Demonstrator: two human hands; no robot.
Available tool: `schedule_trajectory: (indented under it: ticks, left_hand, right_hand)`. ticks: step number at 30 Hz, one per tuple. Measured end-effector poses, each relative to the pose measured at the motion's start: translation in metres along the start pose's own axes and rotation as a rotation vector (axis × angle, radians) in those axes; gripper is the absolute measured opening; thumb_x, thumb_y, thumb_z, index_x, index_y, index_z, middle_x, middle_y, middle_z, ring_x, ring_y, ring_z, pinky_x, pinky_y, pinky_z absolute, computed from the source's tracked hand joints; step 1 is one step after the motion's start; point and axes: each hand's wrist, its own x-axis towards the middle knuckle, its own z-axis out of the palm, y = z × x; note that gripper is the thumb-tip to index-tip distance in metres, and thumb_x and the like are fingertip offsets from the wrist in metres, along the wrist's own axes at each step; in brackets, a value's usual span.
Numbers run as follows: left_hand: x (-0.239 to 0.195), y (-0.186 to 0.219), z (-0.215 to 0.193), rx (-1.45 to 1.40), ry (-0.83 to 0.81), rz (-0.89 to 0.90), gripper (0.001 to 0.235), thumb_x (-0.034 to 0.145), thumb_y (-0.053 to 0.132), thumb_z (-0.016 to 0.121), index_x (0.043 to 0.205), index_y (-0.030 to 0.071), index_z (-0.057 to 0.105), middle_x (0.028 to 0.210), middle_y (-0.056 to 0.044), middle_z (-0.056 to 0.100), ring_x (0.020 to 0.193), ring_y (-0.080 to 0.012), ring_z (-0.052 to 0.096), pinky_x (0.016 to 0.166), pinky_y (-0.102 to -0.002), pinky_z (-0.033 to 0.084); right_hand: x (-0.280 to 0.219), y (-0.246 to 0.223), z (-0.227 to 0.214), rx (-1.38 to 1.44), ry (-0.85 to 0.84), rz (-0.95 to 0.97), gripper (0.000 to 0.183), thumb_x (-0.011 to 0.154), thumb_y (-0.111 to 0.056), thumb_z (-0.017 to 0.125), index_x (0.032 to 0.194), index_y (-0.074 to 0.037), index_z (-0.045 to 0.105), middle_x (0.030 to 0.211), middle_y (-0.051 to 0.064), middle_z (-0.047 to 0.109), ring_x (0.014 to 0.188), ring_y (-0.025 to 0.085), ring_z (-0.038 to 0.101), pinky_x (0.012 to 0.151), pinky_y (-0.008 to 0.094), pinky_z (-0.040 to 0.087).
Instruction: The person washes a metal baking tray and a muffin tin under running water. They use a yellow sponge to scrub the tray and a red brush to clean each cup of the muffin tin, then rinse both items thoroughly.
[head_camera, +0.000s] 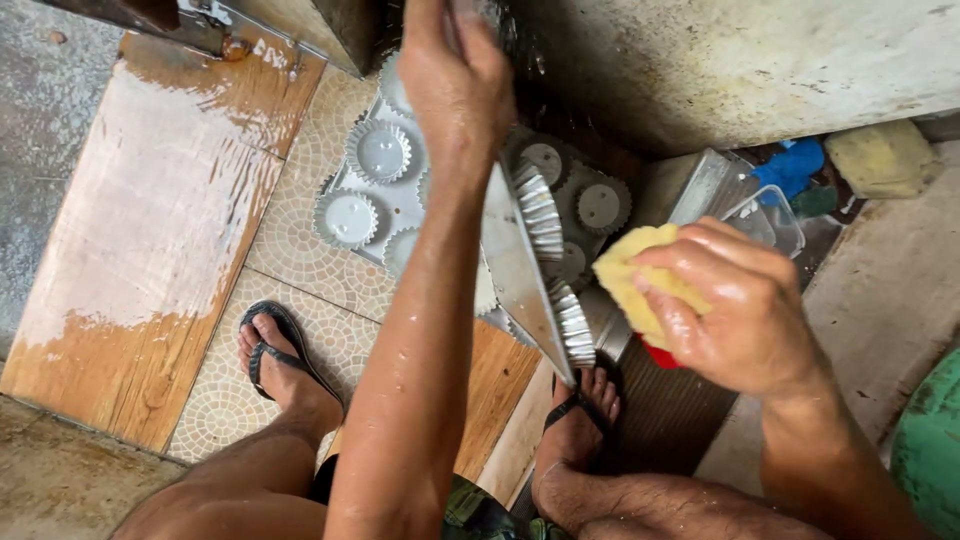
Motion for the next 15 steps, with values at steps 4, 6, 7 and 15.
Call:
schedule_trajectory:
  ticks: [4,6,7,15]
  left_hand:
    - [0.002,0.011,-0.017,0.031,0.063,0.133,0.017,0.097,0.021,0.04,0.087,0.014,0.053,0.068,0.003,0.051,0.063,-0.0102,0.045,0.058,-0.03,0.043]
    - [0.001,0.006,-0.017,0.016,0.059,0.163,0.018,0.099,0.021,0.04,0.089,0.014,0.053,0.069,0.003,0.049,0.062,-0.0083,0.044,0.055,-0.029,0.041]
    - [0.0,0.004,-0.019,0.006,0.054,0.153,0.017,0.098,0.02,0.04,0.097,0.014,0.055,0.075,0.001,0.055,0.069,-0.0105,0.048,0.068,-0.031,0.048]
    - [-0.002,0.007,-0.02,-0.027,0.025,0.113,0.018,0.099,0.019,0.039,0.1,0.013,0.056,0.07,0.003,0.046,0.063,-0.01,0.039,0.067,-0.029,0.051]
  right_hand:
    - [0.002,0.009,0.061,0.088,-0.028,-0.154,0.023,0.081,0.015,0.058,0.084,-0.007,0.065,0.076,0.005,0.064,0.068,0.018,0.061,0.066,0.032,0.056]
    - [0.008,0.016,0.071,0.051,-0.079,-0.175,0.03,0.08,0.019,0.055,0.07,-0.009,0.056,0.063,0.002,0.053,0.06,0.015,0.053,0.058,0.03,0.051]
    - [0.018,0.016,0.059,-0.04,0.049,-0.148,0.019,0.086,0.01,0.064,0.077,-0.007,0.064,0.07,0.006,0.06,0.064,0.019,0.057,0.06,0.034,0.051]
    - [0.019,0.012,0.051,0.251,-0.138,-0.305,0.008,0.092,-0.012,0.075,0.099,-0.009,0.074,0.095,0.005,0.076,0.082,0.017,0.068,0.078,0.032,0.056]
